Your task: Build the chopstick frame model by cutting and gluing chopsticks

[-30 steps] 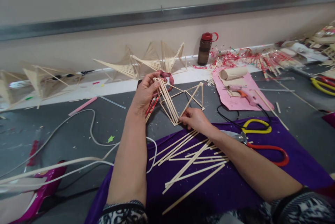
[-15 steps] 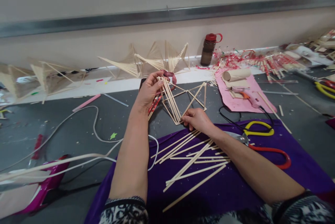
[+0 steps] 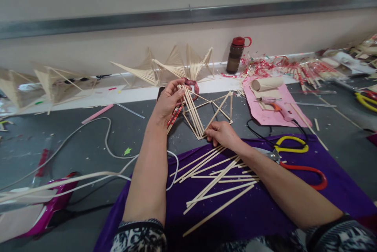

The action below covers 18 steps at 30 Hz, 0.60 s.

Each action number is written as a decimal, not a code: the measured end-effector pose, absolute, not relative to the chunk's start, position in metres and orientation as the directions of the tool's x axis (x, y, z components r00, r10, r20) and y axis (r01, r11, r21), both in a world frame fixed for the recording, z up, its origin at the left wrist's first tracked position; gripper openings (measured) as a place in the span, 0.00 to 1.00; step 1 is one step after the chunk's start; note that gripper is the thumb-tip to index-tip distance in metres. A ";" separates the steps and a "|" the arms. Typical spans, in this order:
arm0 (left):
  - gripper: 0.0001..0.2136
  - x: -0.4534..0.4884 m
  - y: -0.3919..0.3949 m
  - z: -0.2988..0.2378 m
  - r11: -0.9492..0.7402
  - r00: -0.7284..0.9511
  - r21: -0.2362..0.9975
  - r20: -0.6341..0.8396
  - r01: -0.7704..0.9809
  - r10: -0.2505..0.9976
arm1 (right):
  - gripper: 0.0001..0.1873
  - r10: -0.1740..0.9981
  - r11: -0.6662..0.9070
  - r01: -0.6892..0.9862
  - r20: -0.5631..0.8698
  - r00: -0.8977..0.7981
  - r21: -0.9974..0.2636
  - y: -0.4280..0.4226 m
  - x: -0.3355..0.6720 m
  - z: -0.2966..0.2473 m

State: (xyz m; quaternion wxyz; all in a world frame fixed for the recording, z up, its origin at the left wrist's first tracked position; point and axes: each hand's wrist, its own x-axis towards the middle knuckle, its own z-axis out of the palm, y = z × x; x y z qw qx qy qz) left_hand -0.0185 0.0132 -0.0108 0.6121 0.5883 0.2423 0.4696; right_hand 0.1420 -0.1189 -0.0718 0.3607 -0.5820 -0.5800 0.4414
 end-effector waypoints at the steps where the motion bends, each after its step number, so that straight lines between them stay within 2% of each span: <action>1: 0.14 -0.018 0.013 -0.011 -0.132 0.442 0.949 0.254 -0.288 0.860 | 0.08 0.993 -0.067 0.352 -0.096 -0.064 -0.933 -0.119 0.142 -0.072; 6: 0.15 -0.019 0.015 -0.012 -0.135 0.446 0.956 0.243 -0.259 0.862 | 0.08 0.992 -0.070 0.360 -0.103 -0.072 -0.930 -0.120 0.142 -0.071; 11: 0.15 -0.020 0.015 -0.012 -0.135 0.456 0.960 0.238 -0.245 0.858 | 0.09 0.993 -0.060 0.469 -0.098 -0.058 -0.881 -0.121 0.140 -0.067; 18: 0.13 -0.020 0.014 -0.010 -0.136 0.466 0.954 0.252 -0.268 0.848 | 0.07 0.998 -0.063 0.576 -0.045 0.046 -0.815 -0.121 0.145 -0.069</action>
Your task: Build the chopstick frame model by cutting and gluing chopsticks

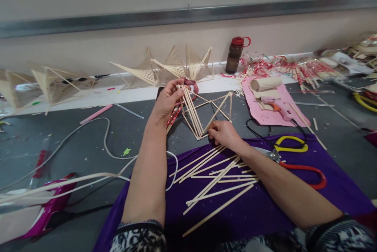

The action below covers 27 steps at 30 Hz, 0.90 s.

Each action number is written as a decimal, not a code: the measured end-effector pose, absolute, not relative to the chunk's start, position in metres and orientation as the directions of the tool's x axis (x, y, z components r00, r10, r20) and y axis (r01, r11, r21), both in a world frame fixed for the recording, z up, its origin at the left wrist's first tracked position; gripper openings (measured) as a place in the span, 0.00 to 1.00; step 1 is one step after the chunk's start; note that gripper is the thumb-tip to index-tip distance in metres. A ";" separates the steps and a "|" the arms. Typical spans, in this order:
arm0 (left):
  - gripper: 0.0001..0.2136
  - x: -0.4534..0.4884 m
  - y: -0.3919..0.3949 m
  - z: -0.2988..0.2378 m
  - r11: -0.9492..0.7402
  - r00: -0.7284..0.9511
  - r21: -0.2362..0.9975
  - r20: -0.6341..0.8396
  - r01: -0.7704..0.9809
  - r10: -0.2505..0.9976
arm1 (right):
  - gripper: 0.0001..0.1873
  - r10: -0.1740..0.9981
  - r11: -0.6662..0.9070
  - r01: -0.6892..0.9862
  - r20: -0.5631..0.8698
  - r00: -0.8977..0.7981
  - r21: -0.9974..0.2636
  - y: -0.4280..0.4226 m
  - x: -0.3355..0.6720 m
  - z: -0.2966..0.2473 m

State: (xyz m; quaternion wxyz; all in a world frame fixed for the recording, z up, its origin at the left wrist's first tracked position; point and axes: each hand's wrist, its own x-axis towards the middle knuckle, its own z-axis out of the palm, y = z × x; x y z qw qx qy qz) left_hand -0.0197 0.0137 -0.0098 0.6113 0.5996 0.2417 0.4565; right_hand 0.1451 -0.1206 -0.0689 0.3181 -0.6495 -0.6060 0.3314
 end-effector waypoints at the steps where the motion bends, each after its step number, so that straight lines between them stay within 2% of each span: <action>1: 0.13 -0.020 0.014 -0.010 -0.135 0.459 0.954 0.249 -0.267 0.853 | 0.07 0.998 -0.060 0.587 -0.034 0.056 -0.807 -0.121 0.147 -0.070; 8: 0.14 -0.020 0.015 -0.009 -0.130 0.439 0.960 0.232 -0.250 0.868 | 0.13 0.996 0.010 0.660 0.065 0.058 -0.751 -0.125 0.153 -0.068; 16: 0.15 -0.020 0.013 -0.006 -0.129 0.419 0.968 0.211 -0.214 0.883 | 0.12 0.993 0.055 0.708 0.114 0.035 -0.704 -0.123 0.151 -0.068; 27: 0.15 -0.019 0.010 -0.003 -0.057 0.414 0.978 0.138 -0.201 0.900 | 0.12 0.995 0.027 0.737 0.088 0.045 -0.675 -0.119 0.152 -0.068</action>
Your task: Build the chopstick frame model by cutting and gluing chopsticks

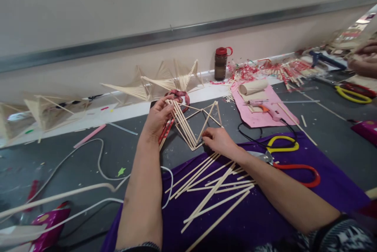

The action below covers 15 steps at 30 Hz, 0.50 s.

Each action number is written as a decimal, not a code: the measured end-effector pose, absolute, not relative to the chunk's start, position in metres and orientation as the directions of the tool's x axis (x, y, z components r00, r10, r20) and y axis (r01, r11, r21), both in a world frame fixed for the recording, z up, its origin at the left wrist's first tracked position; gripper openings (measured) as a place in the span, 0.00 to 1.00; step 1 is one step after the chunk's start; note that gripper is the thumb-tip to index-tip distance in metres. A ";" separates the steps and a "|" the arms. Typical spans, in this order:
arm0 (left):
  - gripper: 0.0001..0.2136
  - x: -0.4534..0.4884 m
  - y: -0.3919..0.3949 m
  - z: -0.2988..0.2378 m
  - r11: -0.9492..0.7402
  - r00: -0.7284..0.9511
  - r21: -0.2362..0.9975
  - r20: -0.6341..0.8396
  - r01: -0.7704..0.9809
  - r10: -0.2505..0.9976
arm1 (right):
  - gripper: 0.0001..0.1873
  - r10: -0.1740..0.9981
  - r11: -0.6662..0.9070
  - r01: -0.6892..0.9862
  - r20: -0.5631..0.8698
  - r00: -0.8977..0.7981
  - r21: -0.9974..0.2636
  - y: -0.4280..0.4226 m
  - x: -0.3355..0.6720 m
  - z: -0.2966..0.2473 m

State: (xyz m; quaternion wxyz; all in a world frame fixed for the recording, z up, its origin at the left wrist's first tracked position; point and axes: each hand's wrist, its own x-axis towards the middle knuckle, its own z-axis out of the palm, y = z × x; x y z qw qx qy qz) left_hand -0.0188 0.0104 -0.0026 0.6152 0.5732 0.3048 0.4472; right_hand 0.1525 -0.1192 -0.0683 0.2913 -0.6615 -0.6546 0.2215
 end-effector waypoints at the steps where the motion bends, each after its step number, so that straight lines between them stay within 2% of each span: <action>1: 0.16 -0.019 0.010 -0.002 -0.040 0.423 0.979 0.123 -0.199 0.898 | 0.12 0.995 0.021 0.738 0.083 0.047 -0.674 -0.119 0.153 -0.068; 6: 0.16 -0.020 0.015 -0.004 0.015 0.396 0.980 0.066 -0.196 0.916 | 0.12 0.996 0.010 0.740 0.072 0.052 -0.673 -0.119 0.153 -0.066; 15: 0.22 -0.020 0.026 -0.013 0.062 0.322 0.983 -0.003 -0.173 0.947 | 0.12 0.997 0.016 0.751 0.069 0.040 -0.660 -0.120 0.154 -0.063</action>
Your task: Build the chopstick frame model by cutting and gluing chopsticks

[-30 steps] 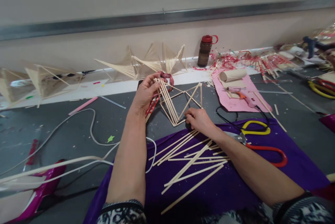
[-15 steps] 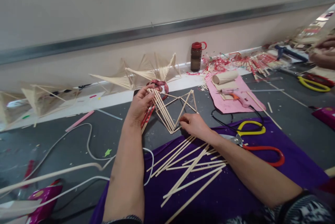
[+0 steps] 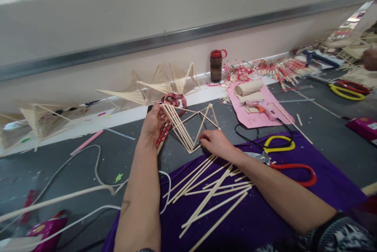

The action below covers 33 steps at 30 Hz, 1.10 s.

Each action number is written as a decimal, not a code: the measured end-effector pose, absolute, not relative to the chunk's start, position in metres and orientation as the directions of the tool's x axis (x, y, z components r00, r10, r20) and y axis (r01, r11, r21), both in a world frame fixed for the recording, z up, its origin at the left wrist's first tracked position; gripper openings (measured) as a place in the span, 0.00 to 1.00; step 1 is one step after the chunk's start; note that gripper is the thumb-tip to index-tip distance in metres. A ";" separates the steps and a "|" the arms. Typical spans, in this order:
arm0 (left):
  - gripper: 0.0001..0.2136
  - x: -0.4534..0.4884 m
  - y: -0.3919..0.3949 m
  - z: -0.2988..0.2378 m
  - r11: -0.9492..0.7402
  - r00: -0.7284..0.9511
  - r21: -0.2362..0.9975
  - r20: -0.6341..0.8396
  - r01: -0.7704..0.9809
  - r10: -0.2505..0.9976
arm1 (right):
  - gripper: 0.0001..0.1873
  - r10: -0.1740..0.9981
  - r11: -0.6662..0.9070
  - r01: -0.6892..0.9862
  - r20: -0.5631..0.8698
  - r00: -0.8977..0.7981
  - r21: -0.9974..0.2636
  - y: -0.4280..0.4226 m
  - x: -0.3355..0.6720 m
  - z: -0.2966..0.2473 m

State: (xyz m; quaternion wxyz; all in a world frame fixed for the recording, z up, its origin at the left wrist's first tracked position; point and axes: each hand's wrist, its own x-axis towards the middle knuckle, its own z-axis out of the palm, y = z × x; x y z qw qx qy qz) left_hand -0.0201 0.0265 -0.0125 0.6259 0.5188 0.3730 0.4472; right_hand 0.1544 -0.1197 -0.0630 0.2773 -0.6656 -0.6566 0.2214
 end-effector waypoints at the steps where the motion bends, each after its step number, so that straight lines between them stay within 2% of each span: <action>1: 0.22 -0.020 0.026 -0.013 0.062 0.316 0.983 -0.005 -0.173 0.949 | 0.12 0.997 0.017 0.753 0.069 0.038 -0.658 -0.120 0.155 -0.063; 13: 0.14 -0.024 0.020 -0.009 -0.036 0.317 0.994 0.067 -0.101 0.946 | 0.11 0.997 0.019 0.760 0.067 0.033 -0.650 -0.120 0.155 -0.063; 20: 0.14 -0.023 0.016 -0.002 -0.042 0.272 0.995 0.064 -0.086 0.960 | 0.11 0.998 0.009 0.751 0.057 0.037 -0.661 -0.120 0.155 -0.062; 27: 0.14 -0.027 0.016 0.000 -0.110 0.247 0.992 0.121 -0.056 0.962 | 0.10 0.996 0.007 0.706 0.064 0.054 -0.708 -0.121 0.154 -0.061; 30: 0.13 -0.028 0.017 0.000 -0.127 0.245 0.991 0.133 -0.040 0.960 | 0.11 0.997 0.008 0.601 0.055 0.061 -0.799 -0.122 0.152 -0.060; 33: 0.13 -0.029 0.018 -0.001 -0.129 0.256 0.991 0.131 -0.028 0.958 | 0.14 0.999 0.020 0.302 0.034 0.042 -0.953 -0.123 0.150 -0.058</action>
